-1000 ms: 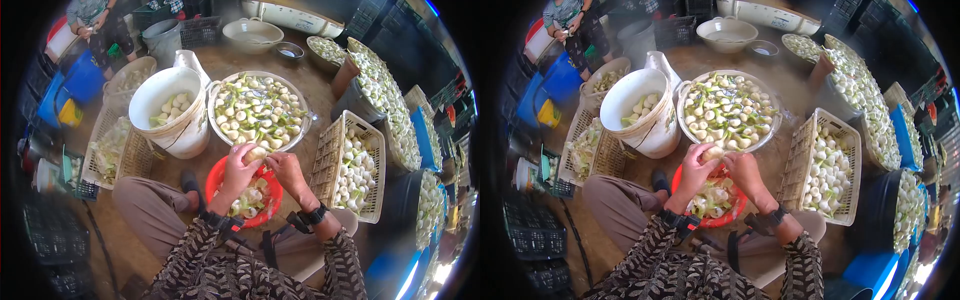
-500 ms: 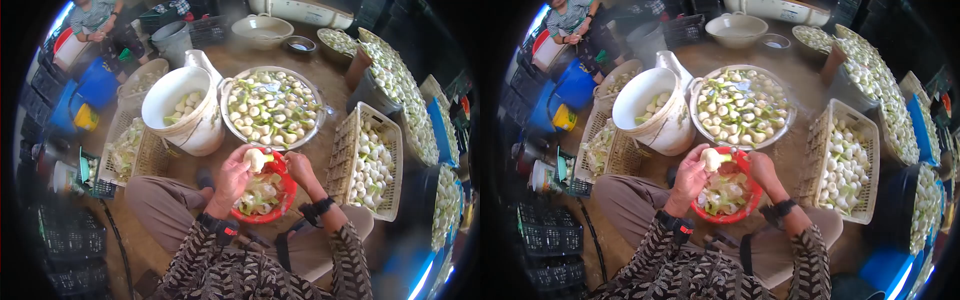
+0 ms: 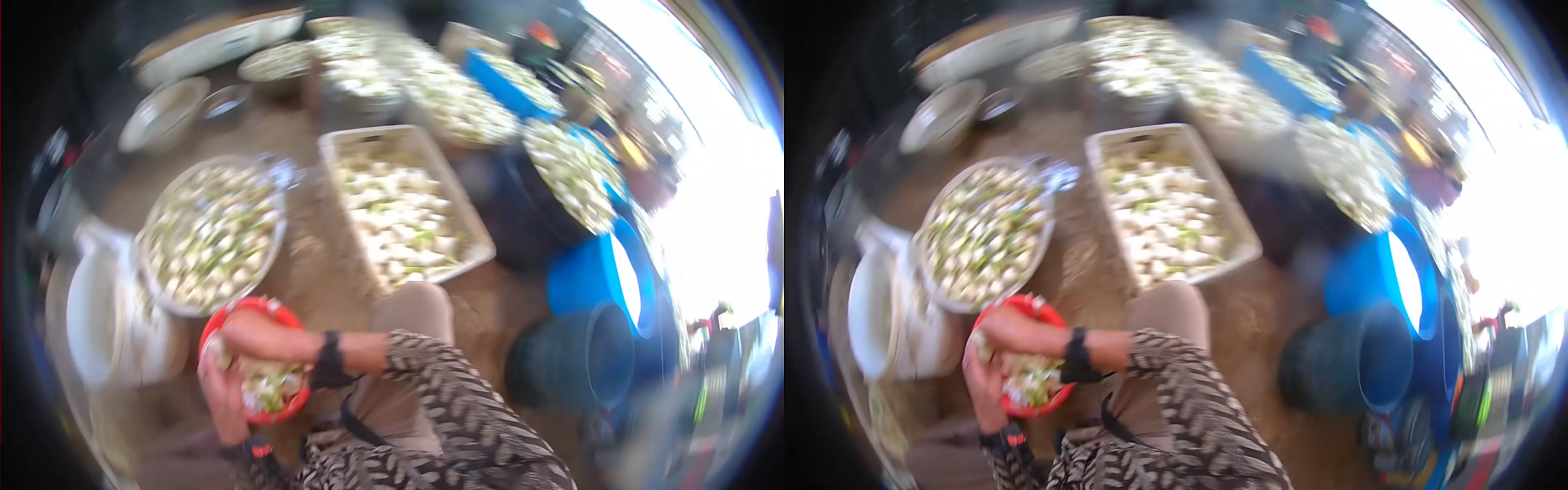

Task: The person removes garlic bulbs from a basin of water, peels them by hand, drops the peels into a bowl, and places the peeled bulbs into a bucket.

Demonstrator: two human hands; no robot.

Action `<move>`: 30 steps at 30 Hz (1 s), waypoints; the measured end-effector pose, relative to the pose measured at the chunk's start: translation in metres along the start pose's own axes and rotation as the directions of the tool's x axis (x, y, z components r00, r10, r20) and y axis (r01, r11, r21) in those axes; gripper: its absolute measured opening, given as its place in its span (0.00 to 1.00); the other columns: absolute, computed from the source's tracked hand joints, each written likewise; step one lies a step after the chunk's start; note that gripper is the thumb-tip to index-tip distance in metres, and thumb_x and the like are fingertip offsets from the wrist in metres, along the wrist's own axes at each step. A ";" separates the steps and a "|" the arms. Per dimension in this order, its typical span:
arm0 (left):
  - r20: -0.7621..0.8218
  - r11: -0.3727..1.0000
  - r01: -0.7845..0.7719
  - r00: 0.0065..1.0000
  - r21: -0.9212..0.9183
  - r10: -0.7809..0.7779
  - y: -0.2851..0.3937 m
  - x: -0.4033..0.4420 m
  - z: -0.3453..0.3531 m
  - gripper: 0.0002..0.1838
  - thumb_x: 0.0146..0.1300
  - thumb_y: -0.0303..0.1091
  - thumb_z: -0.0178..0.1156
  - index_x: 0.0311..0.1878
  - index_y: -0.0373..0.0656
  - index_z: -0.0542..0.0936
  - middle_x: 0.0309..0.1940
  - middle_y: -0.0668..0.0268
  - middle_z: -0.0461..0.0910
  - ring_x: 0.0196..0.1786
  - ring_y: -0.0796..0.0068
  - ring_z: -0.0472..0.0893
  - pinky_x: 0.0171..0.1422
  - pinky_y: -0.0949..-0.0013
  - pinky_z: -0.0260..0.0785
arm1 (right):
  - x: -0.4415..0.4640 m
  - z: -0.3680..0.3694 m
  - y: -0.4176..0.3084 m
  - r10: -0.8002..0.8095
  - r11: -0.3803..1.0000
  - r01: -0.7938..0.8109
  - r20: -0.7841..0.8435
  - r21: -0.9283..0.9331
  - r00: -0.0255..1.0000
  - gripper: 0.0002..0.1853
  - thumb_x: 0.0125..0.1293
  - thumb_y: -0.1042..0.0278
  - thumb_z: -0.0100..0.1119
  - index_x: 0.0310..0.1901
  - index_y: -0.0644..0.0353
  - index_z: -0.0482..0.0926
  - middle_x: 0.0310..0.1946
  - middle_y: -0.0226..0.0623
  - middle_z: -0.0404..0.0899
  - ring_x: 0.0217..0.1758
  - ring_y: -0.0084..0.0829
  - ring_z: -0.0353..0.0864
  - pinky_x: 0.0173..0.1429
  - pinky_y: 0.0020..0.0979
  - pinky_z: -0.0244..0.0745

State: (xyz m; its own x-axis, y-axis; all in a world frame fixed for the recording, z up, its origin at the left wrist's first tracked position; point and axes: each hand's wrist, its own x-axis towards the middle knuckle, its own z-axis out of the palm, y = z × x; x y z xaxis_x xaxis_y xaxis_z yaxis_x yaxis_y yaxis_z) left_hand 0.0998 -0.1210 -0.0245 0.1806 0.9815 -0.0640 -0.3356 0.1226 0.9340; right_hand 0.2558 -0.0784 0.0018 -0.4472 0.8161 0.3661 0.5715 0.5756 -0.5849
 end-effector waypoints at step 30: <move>0.104 0.978 0.191 0.978 -0.078 -0.183 0.019 0.025 0.017 0.19 0.63 0.33 0.48 0.55 0.34 0.70 0.46 0.59 0.76 0.46 0.69 0.78 0.44 0.66 0.74 | -0.011 -0.017 0.018 0.333 0.640 -0.261 0.045 0.723 0.942 0.10 0.60 0.66 0.52 0.31 0.65 0.74 0.25 0.35 0.75 0.27 0.23 0.73 0.31 0.31 0.72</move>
State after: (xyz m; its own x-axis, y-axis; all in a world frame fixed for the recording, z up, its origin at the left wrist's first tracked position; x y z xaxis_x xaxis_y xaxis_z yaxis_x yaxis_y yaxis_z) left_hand 0.1139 -0.0963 -0.0025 0.3342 0.9218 -0.1966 -0.3662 0.3192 0.8741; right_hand 0.2827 -0.0761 -0.0001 -0.2623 0.9578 0.1175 -0.0153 0.1177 -0.9929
